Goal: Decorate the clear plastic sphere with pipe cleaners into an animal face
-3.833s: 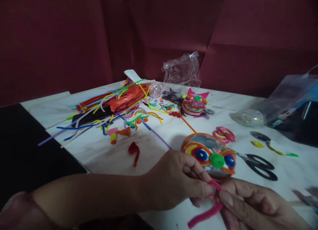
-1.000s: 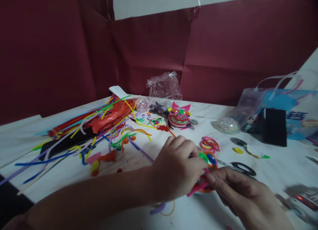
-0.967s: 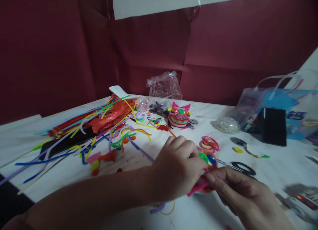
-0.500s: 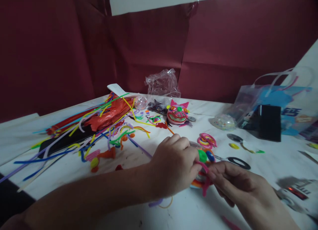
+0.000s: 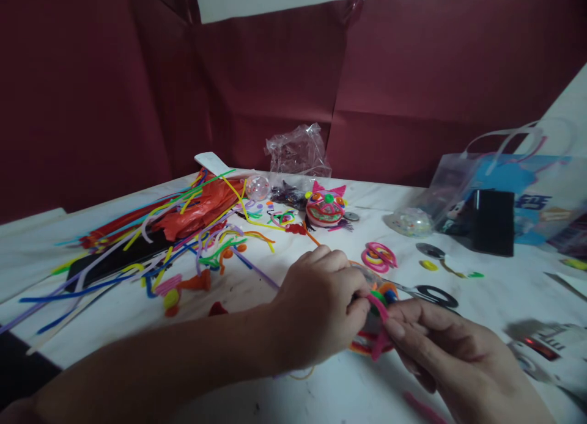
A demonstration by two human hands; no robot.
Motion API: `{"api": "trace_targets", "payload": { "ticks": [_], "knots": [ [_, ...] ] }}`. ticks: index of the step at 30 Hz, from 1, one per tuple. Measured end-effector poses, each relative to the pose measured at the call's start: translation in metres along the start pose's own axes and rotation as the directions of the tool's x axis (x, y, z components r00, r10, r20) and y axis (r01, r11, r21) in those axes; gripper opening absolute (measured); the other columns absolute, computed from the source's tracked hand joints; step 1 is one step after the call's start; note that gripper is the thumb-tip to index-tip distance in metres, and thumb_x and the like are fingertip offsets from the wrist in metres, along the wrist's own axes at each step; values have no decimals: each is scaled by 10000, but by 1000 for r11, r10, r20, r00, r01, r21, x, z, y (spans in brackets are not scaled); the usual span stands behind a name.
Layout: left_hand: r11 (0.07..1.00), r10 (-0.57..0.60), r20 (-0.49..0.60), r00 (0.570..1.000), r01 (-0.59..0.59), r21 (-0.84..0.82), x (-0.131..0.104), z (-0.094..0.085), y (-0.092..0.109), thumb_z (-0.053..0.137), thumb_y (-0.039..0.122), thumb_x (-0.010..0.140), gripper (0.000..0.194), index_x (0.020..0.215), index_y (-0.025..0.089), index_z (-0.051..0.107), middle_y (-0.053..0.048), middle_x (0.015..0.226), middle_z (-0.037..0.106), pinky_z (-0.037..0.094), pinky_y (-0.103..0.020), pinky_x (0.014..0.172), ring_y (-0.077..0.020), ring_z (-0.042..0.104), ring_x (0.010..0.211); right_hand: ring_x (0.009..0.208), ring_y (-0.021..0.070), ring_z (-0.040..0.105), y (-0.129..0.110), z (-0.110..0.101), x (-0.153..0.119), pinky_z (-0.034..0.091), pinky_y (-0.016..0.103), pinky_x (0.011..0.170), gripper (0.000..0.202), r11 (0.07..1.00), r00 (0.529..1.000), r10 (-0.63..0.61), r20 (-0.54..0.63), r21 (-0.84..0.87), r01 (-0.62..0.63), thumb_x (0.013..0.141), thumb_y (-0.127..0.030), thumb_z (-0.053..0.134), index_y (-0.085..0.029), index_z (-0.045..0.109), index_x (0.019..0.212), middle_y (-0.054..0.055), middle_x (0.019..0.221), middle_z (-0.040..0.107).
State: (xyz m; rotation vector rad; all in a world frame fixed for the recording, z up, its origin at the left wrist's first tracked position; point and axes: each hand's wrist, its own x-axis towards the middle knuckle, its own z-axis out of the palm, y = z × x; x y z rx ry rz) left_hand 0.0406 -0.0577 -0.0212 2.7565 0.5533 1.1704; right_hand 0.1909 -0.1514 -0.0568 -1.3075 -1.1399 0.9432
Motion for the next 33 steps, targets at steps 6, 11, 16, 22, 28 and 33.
{"api": "trace_targets", "payload": {
  "ticks": [6, 11, 16, 22, 28, 33],
  "knots": [
    [990, 99, 125, 987, -111, 91, -2, -4, 0, 522, 157, 798, 162, 641, 146, 557, -12, 676, 514, 339, -271, 595, -143, 438, 684, 415, 84, 294, 0, -1, 3, 235, 140, 361, 455, 998, 998, -33, -56, 47, 36, 760, -594, 708, -156, 639, 659, -10, 486, 427],
    [988, 114, 187, 976, -132, 84, -4, -5, 2, 496, 162, 817, 195, 626, 153, 533, -7, 662, 500, 337, -277, 599, -136, 430, 662, 412, 84, 317, 4, -2, 5, 249, 133, 356, 437, 998, 998, -31, -45, 61, 34, 767, -574, 717, -156, 642, 668, -4, 488, 455],
    [991, 95, 234, 967, -113, 64, -1, -10, 3, 527, 213, 821, 169, 666, 159, 565, -9, 686, 524, 343, -283, 609, -146, 449, 677, 409, 80, 318, -2, -6, 7, 248, 132, 346, 460, 998, 999, -9, -39, 55, 11, 730, -598, 740, -149, 655, 676, -4, 487, 449],
    [992, 52, 242, 969, -79, 102, 4, -13, -3, 490, 195, 837, 168, 729, 150, 610, -29, 729, 573, 372, -296, 661, -165, 485, 719, 426, 78, 291, -11, -22, 9, 257, 138, 364, 459, 991, 997, 74, -1, 110, -74, 678, -573, 794, -140, 643, 661, -7, 485, 422],
    [995, -24, 174, 984, 7, 95, 6, -11, -1, 649, 412, 731, 272, 733, 140, 635, -38, 717, 586, 375, -302, 651, -183, 501, 723, 437, 83, 260, -3, -22, 12, 236, 159, 389, 485, 982, 992, 129, 4, 136, -128, 685, -591, 781, -138, 613, 643, -24, 489, 393],
    [994, -18, 150, 988, 2, 107, 5, -9, -1, 642, 399, 744, 272, 827, 140, 630, -46, 779, 599, 381, -318, 676, -194, 492, 754, 431, 78, 237, -3, -17, 12, 208, 153, 375, 454, 966, 986, 138, 92, 209, -154, 732, -545, 770, -140, 588, 637, -29, 501, 397]
  ]
}}
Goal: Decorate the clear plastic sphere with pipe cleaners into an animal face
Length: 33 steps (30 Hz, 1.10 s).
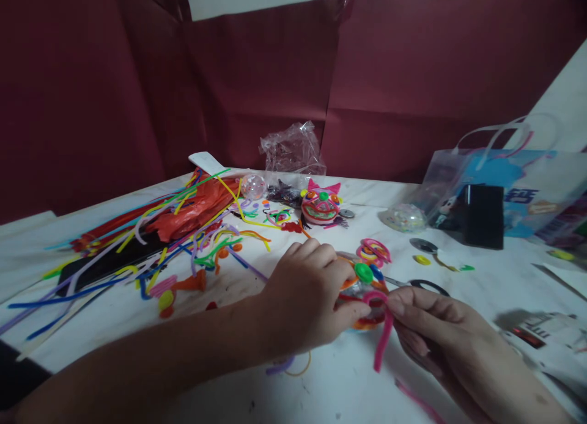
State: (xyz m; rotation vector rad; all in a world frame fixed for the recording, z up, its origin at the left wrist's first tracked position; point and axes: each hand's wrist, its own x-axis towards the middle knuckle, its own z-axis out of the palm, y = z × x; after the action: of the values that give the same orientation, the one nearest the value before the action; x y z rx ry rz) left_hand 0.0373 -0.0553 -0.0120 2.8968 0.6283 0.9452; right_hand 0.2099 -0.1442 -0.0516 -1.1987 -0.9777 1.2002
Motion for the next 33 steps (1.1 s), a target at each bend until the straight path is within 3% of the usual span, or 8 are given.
{"api": "trace_targets", "payload": {
  "ticks": [4, 7, 12, 16, 19, 23, 28, 33],
  "knots": [
    [999, 18, -10, 1000, -19, -36, -2, 0, -1, 594, 304, 787, 163, 846, 156, 625, -42, 793, 601, 386, -315, 687, -192, 492, 772, 413, 71, 212, -3, 6, 0, 189, 161, 368, 512, 1000, 1000, 4, 12, 21, -5, 677, -558, 794, -140, 533, 540, -35, 452, 366],
    [996, 35, -7, 999, -36, -78, -2, -2, 0, 570, 271, 803, 135, 814, 161, 647, -42, 765, 607, 395, -310, 687, -189, 500, 765, 415, 68, 209, -3, 7, 0, 176, 164, 375, 508, 1000, 1000, 10, 8, -12, -10, 638, -574, 812, -127, 582, 567, -38, 445, 363],
    [982, 61, -67, 996, -72, -177, -5, -4, 7, 590, 227, 791, 105, 767, 138, 640, -21, 706, 620, 389, -268, 634, -150, 507, 689, 425, 74, 241, 3, 2, -2, 192, 160, 391, 431, 1000, 997, 17, 76, -13, -16, 726, -541, 778, -135, 637, 702, -35, 475, 406],
    [956, 45, 4, 999, -42, -289, -9, -3, 14, 598, 202, 787, 96, 706, 153, 611, 9, 621, 592, 380, -226, 564, -117, 516, 612, 408, 74, 238, -1, 6, -7, 181, 167, 386, 426, 1000, 990, 18, 137, 7, -19, 726, -549, 771, -143, 645, 729, -32, 464, 417],
    [943, 42, 19, 999, -34, -331, -11, -2, 16, 556, 149, 803, 117, 698, 156, 606, 14, 608, 592, 385, -210, 552, -102, 523, 580, 394, 72, 244, -7, 16, -12, 175, 172, 391, 429, 1000, 997, 17, 75, -25, -16, 666, -539, 807, -147, 634, 679, -28, 455, 428],
    [945, 67, -24, 997, -72, -320, -10, -5, 16, 542, 73, 755, 130, 652, 140, 587, 24, 578, 562, 360, -189, 521, -82, 500, 548, 399, 72, 263, -12, 23, -14, 178, 171, 405, 404, 999, 999, -5, 31, -46, 7, 613, -488, 833, -135, 640, 645, -18, 447, 442],
    [956, 110, -46, 993, -119, -268, -11, -8, 17, 497, 63, 760, 149, 642, 128, 560, 18, 579, 536, 345, -195, 511, -82, 472, 546, 392, 48, 263, -12, 25, -16, 195, 142, 380, 513, 1000, 995, 16, 98, -22, -14, 592, -587, 836, -128, 623, 678, -30, 474, 449],
    [971, 163, -87, 983, -176, -161, -15, -4, 16, 444, 84, 790, 187, 634, 131, 536, 0, 575, 532, 346, -219, 515, -103, 455, 545, 372, 44, 258, -10, 23, -15, 182, 138, 355, 571, 992, 996, 1, 94, -123, 11, 608, -661, 786, -133, 576, 663, -41, 445, 416]
  ]
}}
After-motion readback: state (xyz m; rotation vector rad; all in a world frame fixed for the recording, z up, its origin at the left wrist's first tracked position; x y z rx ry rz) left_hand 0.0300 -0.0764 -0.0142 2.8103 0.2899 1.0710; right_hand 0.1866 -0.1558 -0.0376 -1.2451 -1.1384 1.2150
